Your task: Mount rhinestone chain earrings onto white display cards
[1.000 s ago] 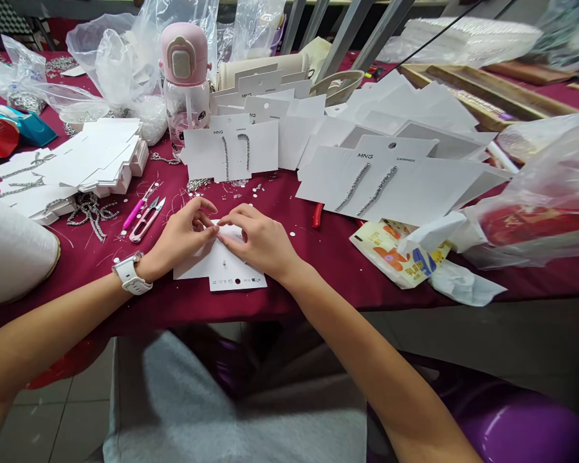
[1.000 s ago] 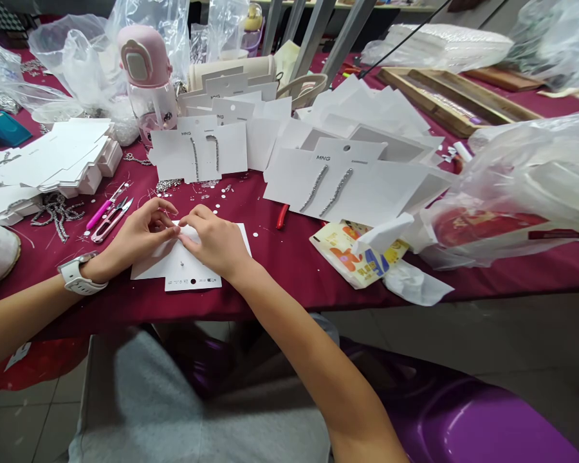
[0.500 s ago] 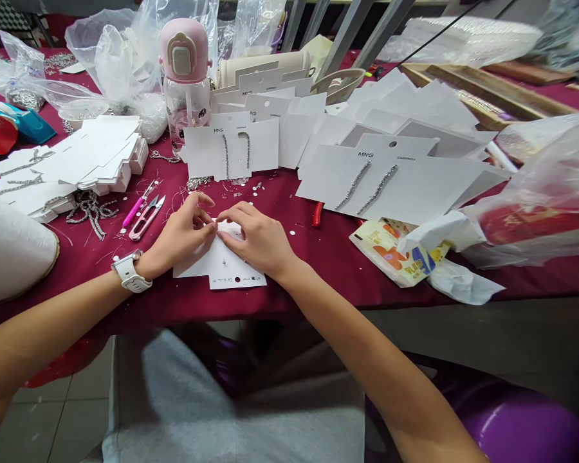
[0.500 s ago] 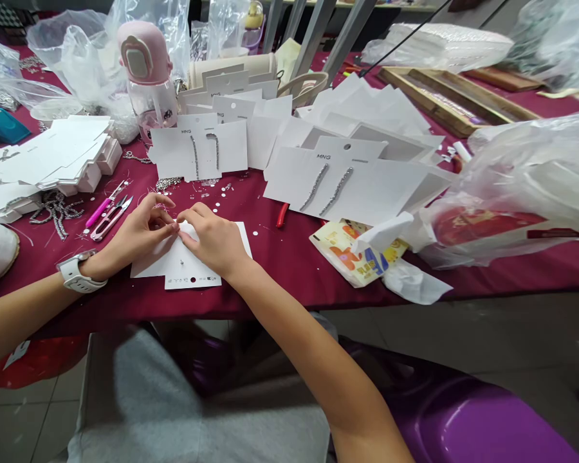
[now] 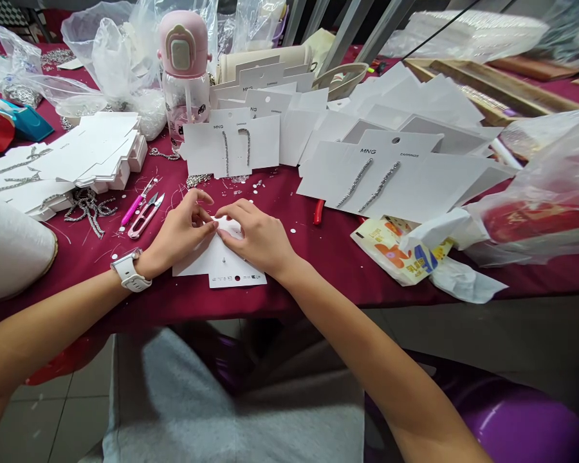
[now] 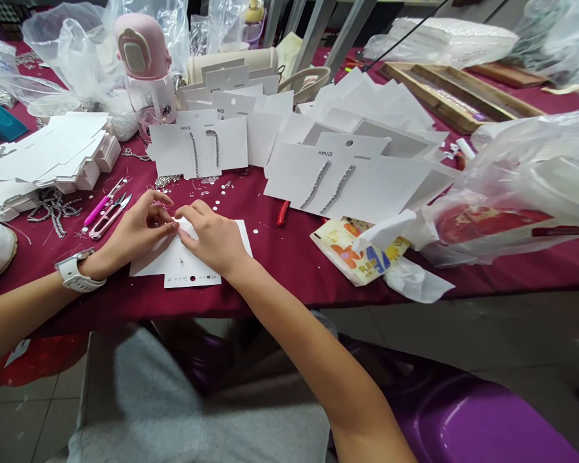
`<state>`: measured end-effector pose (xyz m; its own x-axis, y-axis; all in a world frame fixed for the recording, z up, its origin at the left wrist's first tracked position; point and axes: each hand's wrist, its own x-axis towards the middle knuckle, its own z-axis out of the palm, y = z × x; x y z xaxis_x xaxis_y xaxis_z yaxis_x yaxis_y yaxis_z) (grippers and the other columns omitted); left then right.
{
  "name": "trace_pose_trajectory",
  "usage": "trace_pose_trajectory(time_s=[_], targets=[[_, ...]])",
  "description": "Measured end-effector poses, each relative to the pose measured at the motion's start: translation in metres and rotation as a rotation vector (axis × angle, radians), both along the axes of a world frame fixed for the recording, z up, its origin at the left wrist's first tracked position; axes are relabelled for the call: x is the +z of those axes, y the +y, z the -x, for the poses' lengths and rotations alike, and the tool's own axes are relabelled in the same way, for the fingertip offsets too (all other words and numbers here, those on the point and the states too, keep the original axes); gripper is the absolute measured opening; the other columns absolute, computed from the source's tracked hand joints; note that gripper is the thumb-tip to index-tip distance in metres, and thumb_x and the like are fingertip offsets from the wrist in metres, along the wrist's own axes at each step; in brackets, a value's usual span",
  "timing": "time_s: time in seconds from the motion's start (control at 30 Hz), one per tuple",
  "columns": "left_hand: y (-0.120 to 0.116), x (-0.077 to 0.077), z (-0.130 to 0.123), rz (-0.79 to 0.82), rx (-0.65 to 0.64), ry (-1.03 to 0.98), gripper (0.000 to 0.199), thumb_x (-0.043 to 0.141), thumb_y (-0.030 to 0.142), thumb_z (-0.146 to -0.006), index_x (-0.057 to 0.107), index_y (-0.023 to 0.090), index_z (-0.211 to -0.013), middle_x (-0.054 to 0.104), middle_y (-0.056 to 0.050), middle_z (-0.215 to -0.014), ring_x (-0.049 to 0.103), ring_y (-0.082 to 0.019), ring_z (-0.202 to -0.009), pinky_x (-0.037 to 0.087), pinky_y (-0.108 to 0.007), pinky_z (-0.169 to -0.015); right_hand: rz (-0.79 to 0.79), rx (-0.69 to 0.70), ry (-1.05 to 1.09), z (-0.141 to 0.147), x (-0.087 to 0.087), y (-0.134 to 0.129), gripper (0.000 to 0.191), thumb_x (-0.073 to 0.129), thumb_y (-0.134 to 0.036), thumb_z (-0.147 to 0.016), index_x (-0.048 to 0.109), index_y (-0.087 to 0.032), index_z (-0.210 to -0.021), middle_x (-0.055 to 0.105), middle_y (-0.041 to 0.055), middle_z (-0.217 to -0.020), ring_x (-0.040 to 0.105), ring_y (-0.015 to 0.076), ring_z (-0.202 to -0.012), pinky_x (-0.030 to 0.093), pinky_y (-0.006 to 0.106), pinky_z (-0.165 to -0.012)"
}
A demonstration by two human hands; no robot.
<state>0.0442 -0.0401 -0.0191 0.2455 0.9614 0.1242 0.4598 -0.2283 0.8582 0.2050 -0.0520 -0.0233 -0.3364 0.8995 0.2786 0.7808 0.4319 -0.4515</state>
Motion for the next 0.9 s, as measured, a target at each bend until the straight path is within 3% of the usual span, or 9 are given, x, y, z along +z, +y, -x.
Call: trace_pose_trajectory(time_s=[0.63, 0.9], targets=[[-0.0012, -0.0006, -0.0013, -0.094, -0.021, 0.057, 0.027, 0.059, 0.013, -0.074, 0.046, 0.019, -0.097, 0.059, 0.004, -0.068, 0.051, -0.008, -0.061, 0.038, -0.024, -0.06, 0.075, -0.004, 0.035, 0.0002, 0.0014, 0.0011, 0.016, 0.052, -0.026, -0.081, 0.064, -0.022, -0.091, 0.062, -0.0007, -0.098, 0.056, 0.0115, -0.075, 0.032, 0.024, -0.056], [-0.0032, 0.0013, -0.0017, -0.142, -0.05, 0.106, 0.023, 0.06, 0.022, -0.077, 0.046, 0.019, -0.095, 0.058, 0.003, -0.069, 0.048, -0.008, -0.058, 0.037, -0.023, -0.056, 0.126, -0.017, 0.105, 0.0007, 0.0035, 0.0023, 0.015, 0.053, -0.023, -0.079, 0.067, -0.02, -0.084, 0.061, -0.0006, -0.086, 0.052, 0.0094, -0.067, 0.033, 0.024, -0.057]])
